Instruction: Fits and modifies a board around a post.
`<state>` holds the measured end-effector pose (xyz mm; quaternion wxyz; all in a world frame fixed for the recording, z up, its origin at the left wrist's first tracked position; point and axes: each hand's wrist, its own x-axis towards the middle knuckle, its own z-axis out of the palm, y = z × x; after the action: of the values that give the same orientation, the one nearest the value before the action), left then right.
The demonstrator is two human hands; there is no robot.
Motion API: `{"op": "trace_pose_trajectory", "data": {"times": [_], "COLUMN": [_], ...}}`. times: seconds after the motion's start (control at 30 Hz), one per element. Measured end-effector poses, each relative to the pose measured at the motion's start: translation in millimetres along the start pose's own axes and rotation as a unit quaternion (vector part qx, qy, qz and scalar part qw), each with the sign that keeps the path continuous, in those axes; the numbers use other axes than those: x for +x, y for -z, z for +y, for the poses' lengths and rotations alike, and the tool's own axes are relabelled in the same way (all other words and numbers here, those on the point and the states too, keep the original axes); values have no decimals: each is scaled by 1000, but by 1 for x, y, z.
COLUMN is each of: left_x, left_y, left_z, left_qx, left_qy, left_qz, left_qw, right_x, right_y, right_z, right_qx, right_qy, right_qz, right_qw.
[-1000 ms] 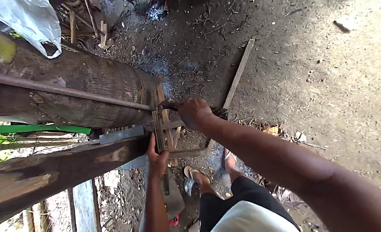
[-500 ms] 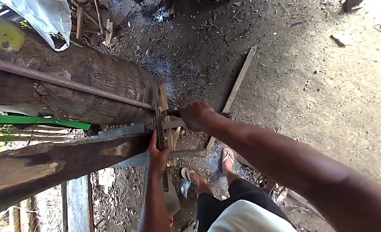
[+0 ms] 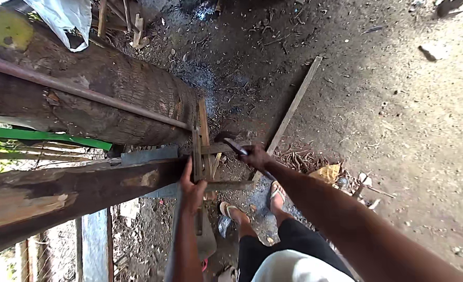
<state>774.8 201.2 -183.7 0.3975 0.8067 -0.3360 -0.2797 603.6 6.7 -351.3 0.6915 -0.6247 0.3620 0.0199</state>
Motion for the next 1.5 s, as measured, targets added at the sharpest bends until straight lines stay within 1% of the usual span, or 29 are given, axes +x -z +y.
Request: {"op": "trace_pose_trajectory", "data": {"times": [0.03,0.07,0.13,0.17,0.23,0.3,0.33,0.37,0.43,0.5,0.57,0.63,0.73,0.8,0.93,1.03,1.1,1.17,1.23,1.3,1.37,1.43,1.5], "left_x": [2,3,5,4,0,-5,-7,-9,-7,3,13,17,15,15,24,32,25,30,27,31,40,55,71], "left_y": [10,17,15,5,-34,-91,-123,-154,-208,-253,-290,-318,-342,-348,-348,-353,-358,-363,-359,-343,-312,-269,-224], "left_z": [0,-1,0,1,2,0,-3,-6,-10,-24,-50,-77,-110,-120,-117,-120,-132,-132,-127,-121,-122,-143,-178], "left_qx": [-1,-5,-29,-47,-86,-81,-36,39,169,228,255,299,353,372,367,365,394,417,418,398,366,355,370], "left_qy": [6,12,20,20,1,-11,-6,0,27,51,63,75,80,78,86,65,39,23,36,43,43,61,79], "left_qz": [1,1,-9,-12,-24,-38,-39,-39,-42,-47,-61,-92,-113,-115,-105,-77,-65,-51,-78,-110,-107,-62,-16], "left_qw": [1000,1000,999,999,996,996,999,999,984,971,963,947,925,918,920,926,916,907,905,910,923,931,925], "right_x": [-5,-11,-30,-43,-76,-116,-137,-159,-199,-235,-268,-294,-316,-322,-320,-307,-303,-288,-280,-262,-233,-197,-152], "right_y": [-9,-14,-13,-9,5,20,27,34,46,55,61,63,60,55,44,40,34,40,38,35,32,24,18], "right_z": [15,31,66,85,123,157,171,184,203,213,227,239,247,250,260,263,259,255,248,236,221,201,178], "right_qx": [79,129,150,142,87,30,14,2,-11,-11,15,40,70,96,128,117,91,66,68,84,98,102,92], "right_qy": [-37,-69,-125,-152,-205,-262,-287,-307,-345,-377,-399,-410,-416,-415,-420,-412,-407,-394,-383,-357,-342,-326,-300], "right_qz": [14,33,78,100,140,171,183,192,203,212,228,246,269,282,271,244,214,195,181,184,187,198,224], "right_qw": [996,989,978,973,965,949,940,932,916,902,888,877,866,860,856,870,883,896,903,912,916,919,923]}}
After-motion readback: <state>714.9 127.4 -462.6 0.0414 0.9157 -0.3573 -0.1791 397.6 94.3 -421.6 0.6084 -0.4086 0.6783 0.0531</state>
